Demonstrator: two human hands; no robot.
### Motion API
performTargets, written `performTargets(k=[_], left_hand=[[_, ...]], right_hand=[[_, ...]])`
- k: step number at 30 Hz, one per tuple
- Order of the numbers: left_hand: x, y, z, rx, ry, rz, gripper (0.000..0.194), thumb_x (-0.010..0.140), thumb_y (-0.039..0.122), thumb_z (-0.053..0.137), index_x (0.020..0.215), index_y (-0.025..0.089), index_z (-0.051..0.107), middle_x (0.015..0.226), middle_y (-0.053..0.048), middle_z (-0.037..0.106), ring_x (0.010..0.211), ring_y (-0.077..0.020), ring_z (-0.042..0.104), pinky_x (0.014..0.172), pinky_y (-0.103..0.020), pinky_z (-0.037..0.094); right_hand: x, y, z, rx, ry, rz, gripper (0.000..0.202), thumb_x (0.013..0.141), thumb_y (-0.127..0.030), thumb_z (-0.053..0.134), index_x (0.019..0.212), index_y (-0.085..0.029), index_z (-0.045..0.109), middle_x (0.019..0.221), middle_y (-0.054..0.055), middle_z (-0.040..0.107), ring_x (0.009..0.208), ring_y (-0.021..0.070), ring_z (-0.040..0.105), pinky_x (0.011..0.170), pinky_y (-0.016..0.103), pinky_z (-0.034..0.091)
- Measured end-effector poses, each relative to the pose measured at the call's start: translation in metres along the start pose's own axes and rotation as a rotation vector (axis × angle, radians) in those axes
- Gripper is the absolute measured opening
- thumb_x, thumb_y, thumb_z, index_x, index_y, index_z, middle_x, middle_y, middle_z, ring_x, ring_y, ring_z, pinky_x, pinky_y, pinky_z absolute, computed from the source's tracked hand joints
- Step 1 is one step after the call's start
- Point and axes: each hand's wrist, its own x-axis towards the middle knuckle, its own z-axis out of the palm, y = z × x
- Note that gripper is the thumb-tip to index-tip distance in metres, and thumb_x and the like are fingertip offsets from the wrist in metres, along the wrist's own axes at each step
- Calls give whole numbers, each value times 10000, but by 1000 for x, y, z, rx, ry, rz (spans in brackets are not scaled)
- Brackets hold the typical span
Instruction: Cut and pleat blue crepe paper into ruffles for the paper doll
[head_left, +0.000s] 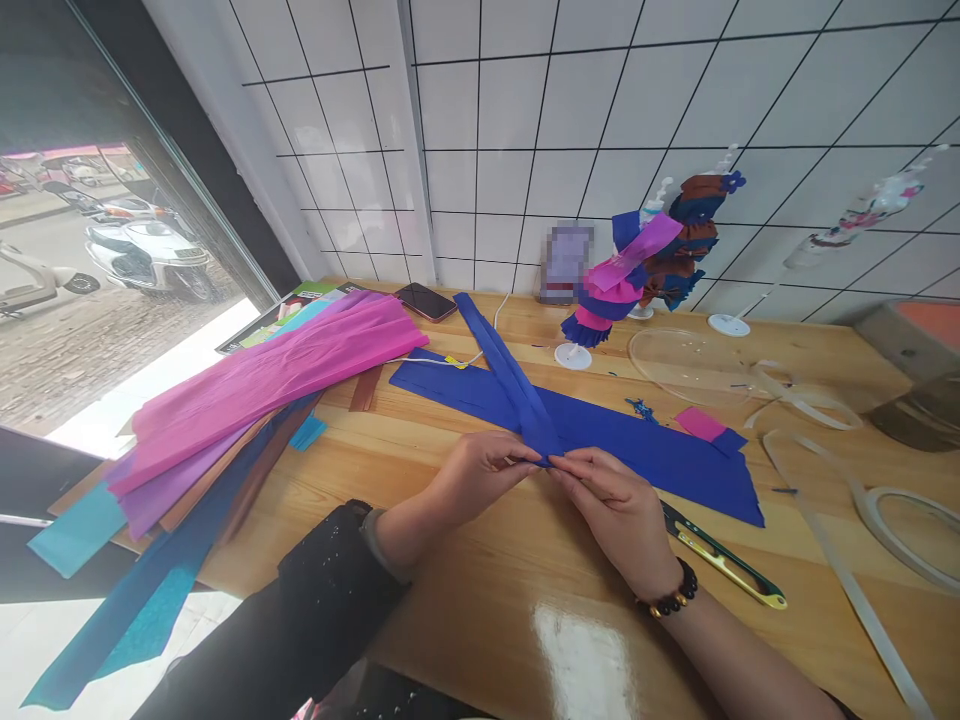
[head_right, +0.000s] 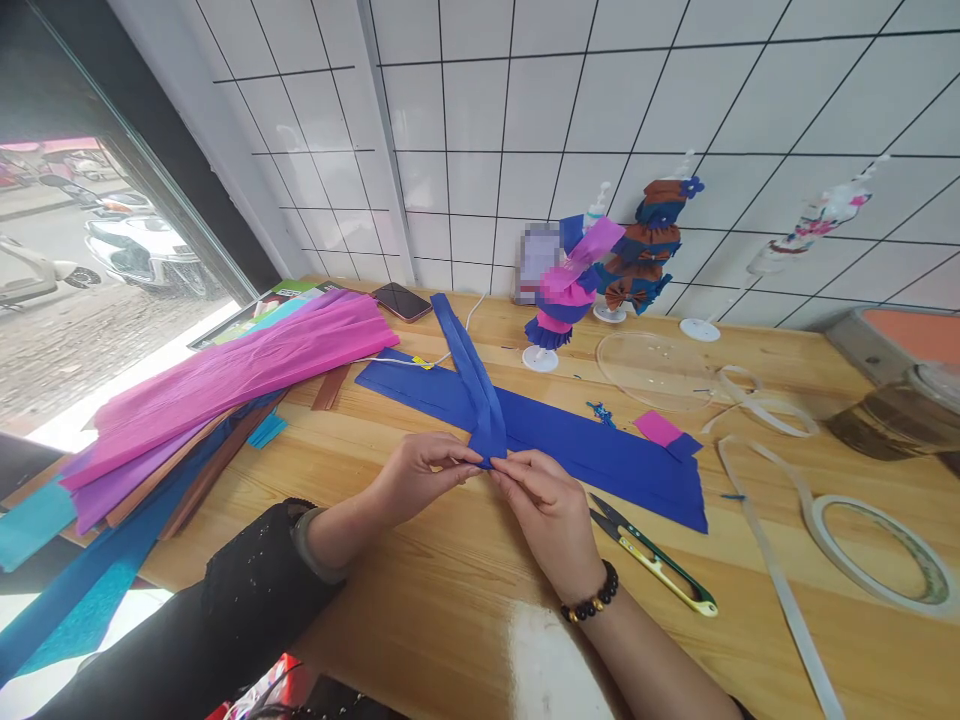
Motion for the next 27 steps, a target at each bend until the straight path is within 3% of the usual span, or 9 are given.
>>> performTargets(k=[15,27], left_hand=[[1,-1,-3,98,-32,27,157,764,233,539,813,171,675,737,-33,648,613,-100,551,577,-195,429],[0,3,-4,51,-40,2,139,759,219,533,767,152,654,725,-31,636,646,-103,564,585,-188,447]], right_hand=[[2,0,-2,-82,-30,-34,170,809,-286,496,856,-239,652,832,48,643,793,177,594,719,315,486],[0,2,0,-65,-19,-11,126,801,-253,516,826,-215,633,838,48,634,812,171,583,746,301,465]])
